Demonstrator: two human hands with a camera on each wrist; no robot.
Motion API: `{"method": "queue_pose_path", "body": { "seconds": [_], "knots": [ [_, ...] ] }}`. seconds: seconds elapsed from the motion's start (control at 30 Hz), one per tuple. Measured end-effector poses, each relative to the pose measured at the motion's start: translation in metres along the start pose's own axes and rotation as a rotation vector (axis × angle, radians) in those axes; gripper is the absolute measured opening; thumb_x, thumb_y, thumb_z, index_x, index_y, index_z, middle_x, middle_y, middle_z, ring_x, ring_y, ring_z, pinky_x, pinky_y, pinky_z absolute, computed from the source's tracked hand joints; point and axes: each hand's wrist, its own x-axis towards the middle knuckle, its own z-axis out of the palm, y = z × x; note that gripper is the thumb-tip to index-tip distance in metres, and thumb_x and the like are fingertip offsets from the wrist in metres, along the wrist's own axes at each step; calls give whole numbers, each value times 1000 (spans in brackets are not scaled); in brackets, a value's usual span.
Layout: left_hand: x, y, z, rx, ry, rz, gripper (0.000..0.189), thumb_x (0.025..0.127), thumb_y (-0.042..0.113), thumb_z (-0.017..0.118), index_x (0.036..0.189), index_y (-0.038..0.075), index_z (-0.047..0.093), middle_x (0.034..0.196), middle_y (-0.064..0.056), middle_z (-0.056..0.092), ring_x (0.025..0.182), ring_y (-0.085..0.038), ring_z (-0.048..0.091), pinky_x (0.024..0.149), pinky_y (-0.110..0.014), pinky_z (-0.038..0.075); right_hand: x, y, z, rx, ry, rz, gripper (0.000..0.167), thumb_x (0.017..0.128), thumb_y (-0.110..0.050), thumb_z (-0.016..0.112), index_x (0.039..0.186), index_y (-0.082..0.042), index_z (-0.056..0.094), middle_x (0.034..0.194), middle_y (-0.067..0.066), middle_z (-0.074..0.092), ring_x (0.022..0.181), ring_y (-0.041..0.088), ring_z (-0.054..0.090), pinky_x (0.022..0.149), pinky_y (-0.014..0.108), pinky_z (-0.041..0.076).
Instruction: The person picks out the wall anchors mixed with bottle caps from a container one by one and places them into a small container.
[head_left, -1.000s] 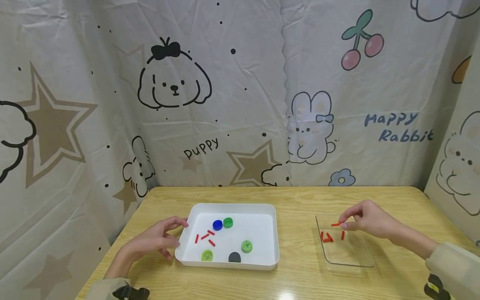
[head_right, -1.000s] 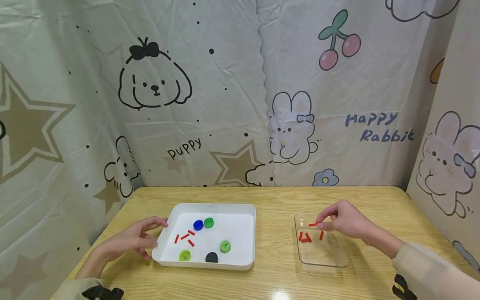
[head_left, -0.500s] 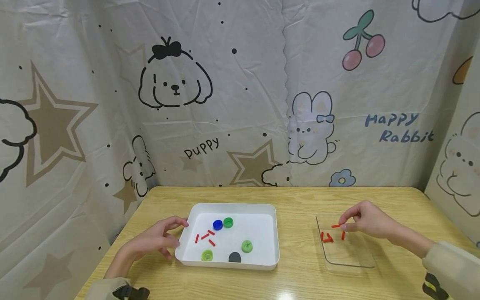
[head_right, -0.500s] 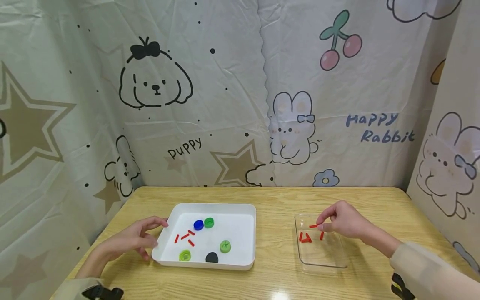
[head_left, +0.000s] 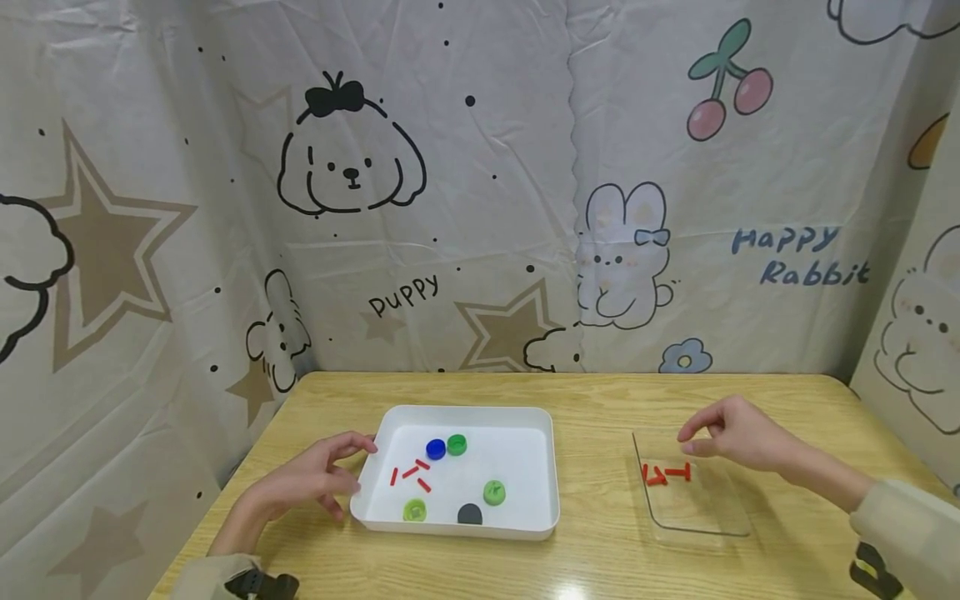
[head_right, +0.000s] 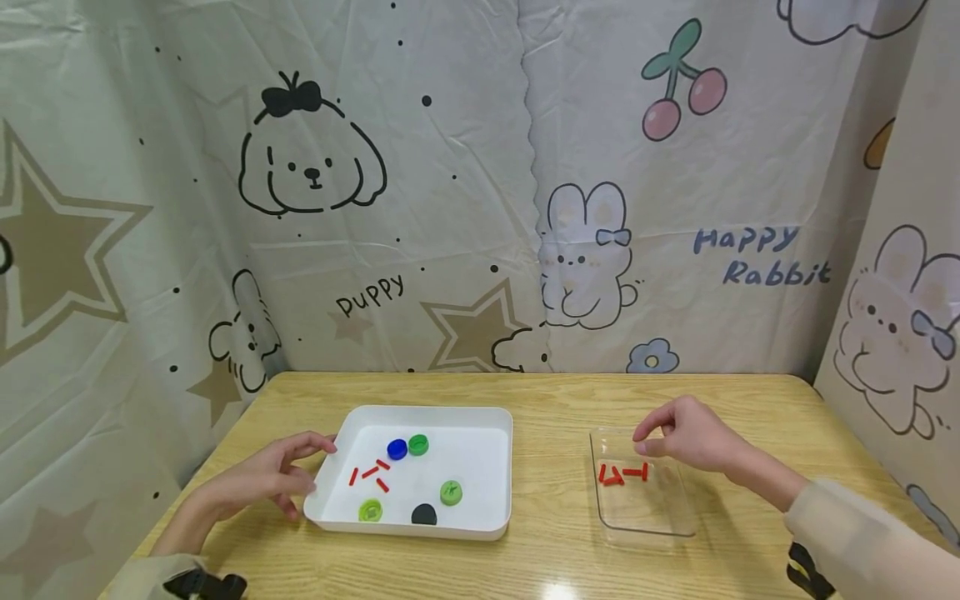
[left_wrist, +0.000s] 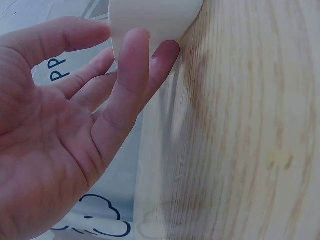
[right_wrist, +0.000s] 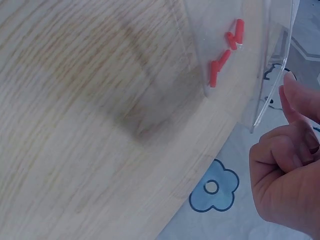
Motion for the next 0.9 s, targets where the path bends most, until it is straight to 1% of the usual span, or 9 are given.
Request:
{"method": "queue_pose_path", "body": {
  "seconds": [0.1, 0.23, 0.4, 0.6, 0.73, 0.9],
  "knots": [
    [0, 0, -1, -1, -3, 1, 53, 90, -3, 68, 140, -5, 48, 169, -32, 16, 101, -34, 69, 60, -43, 63, 1, -6, 1, -18, -3, -41, 12, 87, -15, 86, 95, -7, 81, 61, -6, 37, 57, 9, 32, 54, 26, 29],
    [-1, 0, -1, -1, -3, 2, 54, 90, -2, 68, 141, -5, 48, 169, -32, 17, 99, -35, 69, 60, -42, 63, 4, -18, 3, -30, -23, -69, 11, 86, -18, 87, 91, -11, 81, 59, -7, 37, 57, 9, 34, 54, 26, 30],
    [0, -1, -1, -1, -5, -1, 54, 91, -2, 68, 141, -5, 48, 169, -32, 18, 103, -34, 68, 61, -42, 63, 9, -35, 8, -20, -53, -120, 10, 85, -19, 88, 88, -14, 80, 57, -9, 36, 54, 8, 33, 53, 25, 30],
    [0, -4, -1, -6, -7, -13, 54, 91, -2, 68, 141, -4, 48, 169, -32, 17, 108, -34, 67, 62, -44, 63, 16, -55, 20, 19, -107, -151, 9, 86, -19, 87, 88, -14, 80, 56, -9, 35, 53, 7, 32, 53, 25, 31],
    [1, -3, -1, 3, 3, -16, 54, 90, -1, 69, 141, -3, 49, 169, -31, 17, 108, -33, 67, 62, -44, 63, 21, -67, 28, 40, -144, -180, 9, 87, -17, 86, 89, -11, 80, 55, -9, 35, 52, 7, 31, 52, 24, 33],
    [1, -3, -2, 9, 6, -14, 54, 90, -1, 69, 140, -3, 49, 170, -30, 17, 108, -33, 67, 62, -44, 63, 29, -80, 35, 52, -172, -205, 7, 87, -14, 86, 87, -11, 79, 54, -9, 36, 52, 7, 32, 51, 22, 31]
  ]
}}
